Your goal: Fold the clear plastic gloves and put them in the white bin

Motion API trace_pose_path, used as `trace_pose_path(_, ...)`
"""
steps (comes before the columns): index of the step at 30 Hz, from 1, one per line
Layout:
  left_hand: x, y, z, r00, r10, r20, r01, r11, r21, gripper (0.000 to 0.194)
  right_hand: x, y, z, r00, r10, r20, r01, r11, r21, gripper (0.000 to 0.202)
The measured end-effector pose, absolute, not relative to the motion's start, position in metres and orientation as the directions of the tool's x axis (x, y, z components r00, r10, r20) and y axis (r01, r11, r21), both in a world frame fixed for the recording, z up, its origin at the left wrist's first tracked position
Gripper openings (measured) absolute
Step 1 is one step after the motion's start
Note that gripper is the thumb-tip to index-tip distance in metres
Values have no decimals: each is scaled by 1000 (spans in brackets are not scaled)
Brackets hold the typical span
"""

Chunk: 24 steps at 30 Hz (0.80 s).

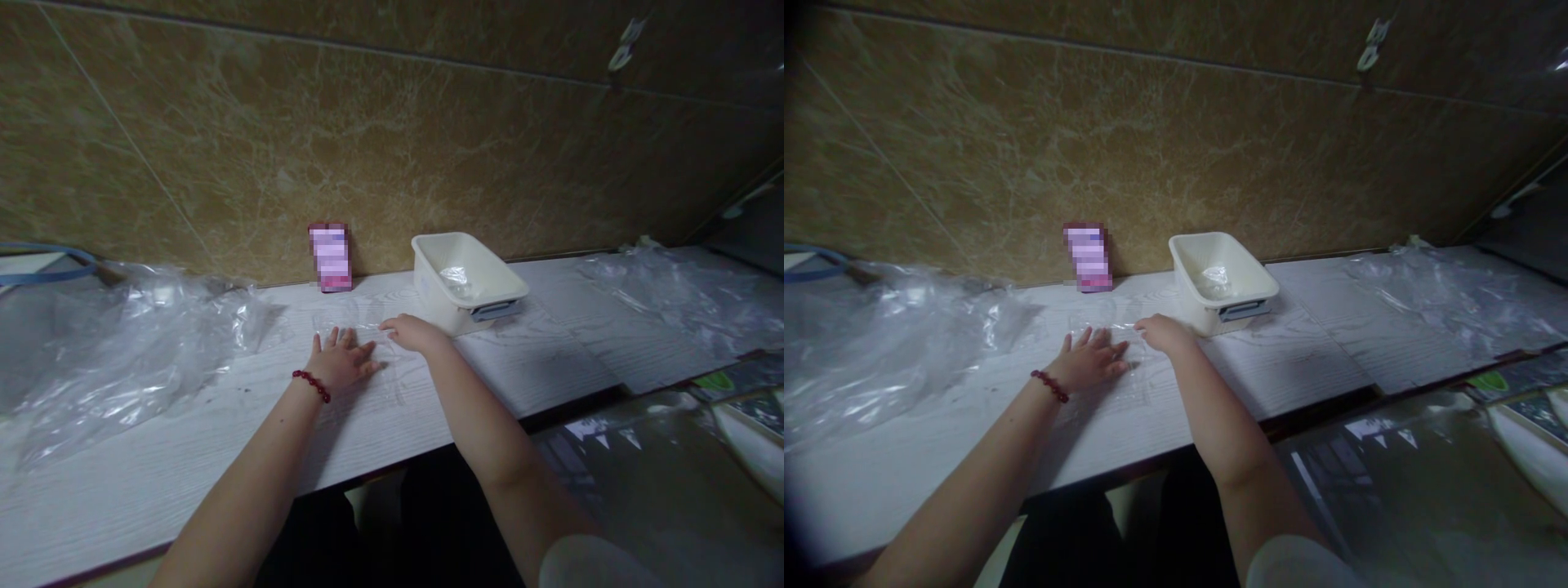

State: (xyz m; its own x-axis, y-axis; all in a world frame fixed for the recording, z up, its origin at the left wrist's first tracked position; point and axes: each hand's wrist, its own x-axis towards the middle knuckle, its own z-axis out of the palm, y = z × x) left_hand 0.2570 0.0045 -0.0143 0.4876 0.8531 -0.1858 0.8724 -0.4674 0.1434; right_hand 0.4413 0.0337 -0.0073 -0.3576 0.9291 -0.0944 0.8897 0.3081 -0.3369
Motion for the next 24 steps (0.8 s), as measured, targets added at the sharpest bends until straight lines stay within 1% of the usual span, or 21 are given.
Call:
trace_pose_path(3, 254, 8, -13, 478, 858, -187, 877, -458, 142, 59, 440, 33, -8, -366, 925, -101, 890, 316, -330, 34)
trace_pose_path(5, 247, 12, -9, 467, 870, -157, 883, -450, 132, 55, 441, 32, -8, -375, 922, -101, 889, 327, -320, 38)
trace_pose_path(10, 210, 13, 11, 384, 923, 30, 918, -385, 91, 46, 441, 32, -6, -380, 919, -106, 892, 333, -307, 40)
trace_pose_path(15, 172, -23, 10, 549, 829, 110, 809, -559, 182, 38, 439, 30, -3, -377, 919, -116, 896, 330, -296, 40)
trace_pose_path(18, 162, -49, -5, 622, 777, 96, 743, -625, 241, 35, 439, 29, -2, -371, 922, -116, 898, 324, -297, 40)
trace_pose_path(21, 159, -65, -20, 651, 749, 121, 702, -655, 280, 36, 438, 28, -1, -371, 925, -84, 892, 329, -311, 41)
trace_pose_path(24, 158, -69, -30, 641, 747, 179, 698, -664, 270, 36, 438, 28, 0, -382, 923, -50, 881, 348, -321, 41)
